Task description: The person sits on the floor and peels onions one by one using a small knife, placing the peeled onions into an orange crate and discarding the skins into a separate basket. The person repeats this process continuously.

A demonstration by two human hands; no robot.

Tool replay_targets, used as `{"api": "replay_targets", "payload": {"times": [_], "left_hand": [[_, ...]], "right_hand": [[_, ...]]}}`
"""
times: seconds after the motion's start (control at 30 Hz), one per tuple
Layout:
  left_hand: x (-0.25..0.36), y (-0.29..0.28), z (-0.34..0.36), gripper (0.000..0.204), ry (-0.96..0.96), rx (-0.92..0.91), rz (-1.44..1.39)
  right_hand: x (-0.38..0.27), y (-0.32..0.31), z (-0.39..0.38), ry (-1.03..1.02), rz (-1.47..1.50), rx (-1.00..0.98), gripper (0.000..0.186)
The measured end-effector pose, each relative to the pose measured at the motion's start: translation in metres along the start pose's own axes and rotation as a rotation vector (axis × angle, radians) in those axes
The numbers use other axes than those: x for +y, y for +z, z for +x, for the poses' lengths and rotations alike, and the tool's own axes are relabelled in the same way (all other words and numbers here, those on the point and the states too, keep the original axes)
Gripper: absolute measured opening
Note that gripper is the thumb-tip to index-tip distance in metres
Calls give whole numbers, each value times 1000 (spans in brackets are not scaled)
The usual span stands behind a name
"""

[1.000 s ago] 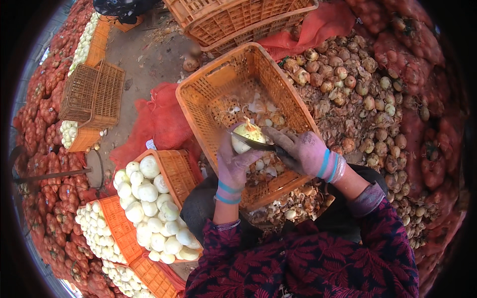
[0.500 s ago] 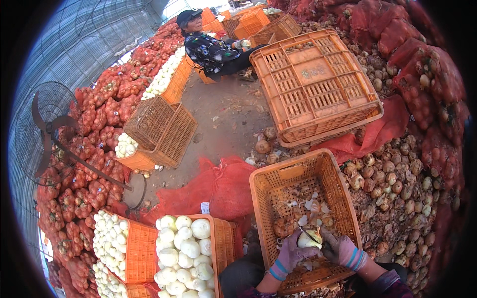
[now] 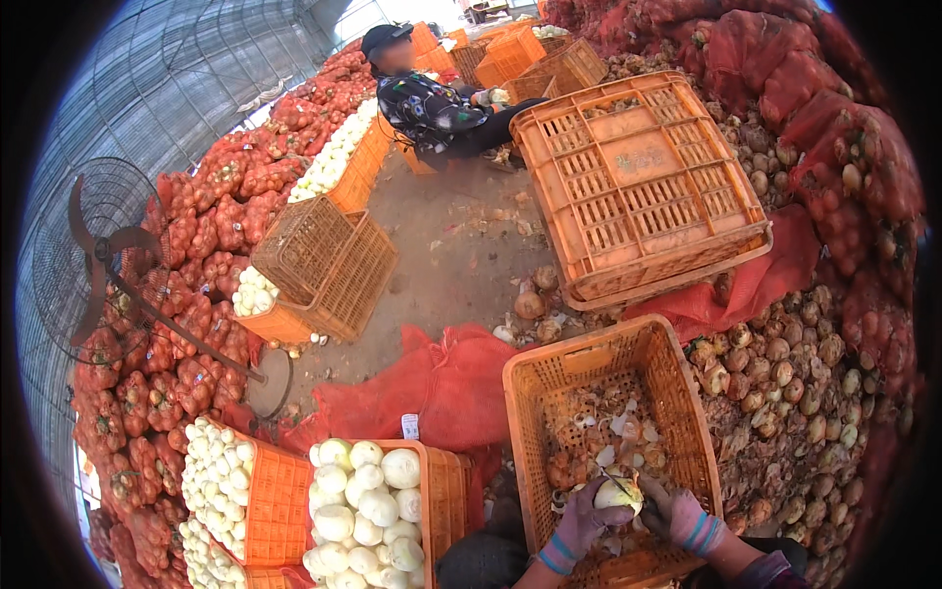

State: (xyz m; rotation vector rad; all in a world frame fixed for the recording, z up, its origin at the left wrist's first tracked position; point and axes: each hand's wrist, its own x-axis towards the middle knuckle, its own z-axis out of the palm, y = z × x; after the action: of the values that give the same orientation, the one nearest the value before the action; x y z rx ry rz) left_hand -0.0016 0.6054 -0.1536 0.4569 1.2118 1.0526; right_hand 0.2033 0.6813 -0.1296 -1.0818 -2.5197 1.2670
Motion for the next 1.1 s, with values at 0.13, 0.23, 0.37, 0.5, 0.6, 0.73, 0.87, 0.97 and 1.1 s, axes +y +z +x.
{"api": "replay_targets", "payload": {"times": [0.13, 0.23, 0.37, 0.5, 0.6, 0.73, 0.87, 0.97, 1.1], "left_hand": [[15, -3, -4, 64, -5, -78, -7], [4, -13, 0, 77, -68, -135, -142], [8, -9, 0, 77, -58, -168, -72], [23, 5, -10, 56, 17, -113, -20], [24, 1, -9, 58, 46, -142, 65], [19, -1, -7, 67, 15, -173, 5], [8, -6, -1, 84, -19, -193, -7], [2, -9, 1, 71, -23, -187, -22], [-18, -13, 5, 67, -44, -171, -182]], "right_hand": [[8, 4, 0, 6, -76, -26, 74], [17, 9, -3, -120, -95, 43, 73], [10, 9, -3, -59, -17, 61, 71], [15, 12, -3, 30, -35, 5, 71], [19, 19, -5, 72, 247, -9, 72], [24, 24, -7, 57, 377, -7, 73], [5, 8, -7, 164, 334, -90, 71], [-5, -2, -10, 188, 199, -97, 70], [13, 8, -9, -263, -81, 179, 73]]}}
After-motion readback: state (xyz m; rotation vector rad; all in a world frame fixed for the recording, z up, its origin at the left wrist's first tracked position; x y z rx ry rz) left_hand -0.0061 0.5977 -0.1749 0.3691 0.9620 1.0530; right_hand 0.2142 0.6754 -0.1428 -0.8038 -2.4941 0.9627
